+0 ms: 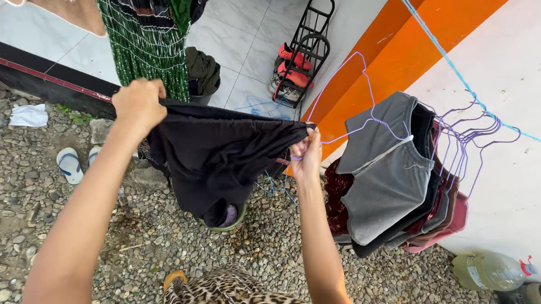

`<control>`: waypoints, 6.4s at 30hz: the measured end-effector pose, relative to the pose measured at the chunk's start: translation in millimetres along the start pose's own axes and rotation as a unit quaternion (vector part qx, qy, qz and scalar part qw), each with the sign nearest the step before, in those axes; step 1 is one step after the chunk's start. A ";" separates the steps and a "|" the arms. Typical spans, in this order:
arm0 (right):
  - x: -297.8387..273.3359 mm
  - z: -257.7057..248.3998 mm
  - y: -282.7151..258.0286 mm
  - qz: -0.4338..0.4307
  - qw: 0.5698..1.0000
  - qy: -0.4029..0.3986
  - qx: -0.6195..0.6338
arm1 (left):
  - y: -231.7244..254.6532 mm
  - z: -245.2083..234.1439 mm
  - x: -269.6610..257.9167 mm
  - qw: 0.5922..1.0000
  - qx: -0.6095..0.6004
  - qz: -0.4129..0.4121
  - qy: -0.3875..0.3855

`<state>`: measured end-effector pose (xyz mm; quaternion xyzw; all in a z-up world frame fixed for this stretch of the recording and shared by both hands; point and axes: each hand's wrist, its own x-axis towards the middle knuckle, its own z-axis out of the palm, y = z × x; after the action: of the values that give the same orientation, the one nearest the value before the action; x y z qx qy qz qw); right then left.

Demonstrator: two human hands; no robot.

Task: The recorder takes washed items of clothing, places them onto plastic hangers, and hangs the hangers on a blue outdoor clothesline, using clothespins to secure some items.

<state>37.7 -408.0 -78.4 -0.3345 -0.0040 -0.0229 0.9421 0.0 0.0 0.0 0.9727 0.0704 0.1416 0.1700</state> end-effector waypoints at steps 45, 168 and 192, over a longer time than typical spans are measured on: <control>-160.2 29.1 -145.5 0.120 0.731 -0.170 -0.649 | 74.2 -100.8 30.7 0.953 -0.138 0.260 0.072; -63.7 42.3 -159.1 -0.240 0.533 0.183 -0.790 | 305.4 44.7 36.0 0.756 -0.254 0.574 -0.184; -52.8 -171.1 -295.4 -0.214 0.664 0.262 -0.666 | 503.4 180.3 -84.5 0.734 -0.553 0.377 -0.111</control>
<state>-29.8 -742.8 -26.3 -0.8433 0.1880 -0.3072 0.3990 18.4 -541.0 -7.4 0.6626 -0.4125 0.0989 0.6173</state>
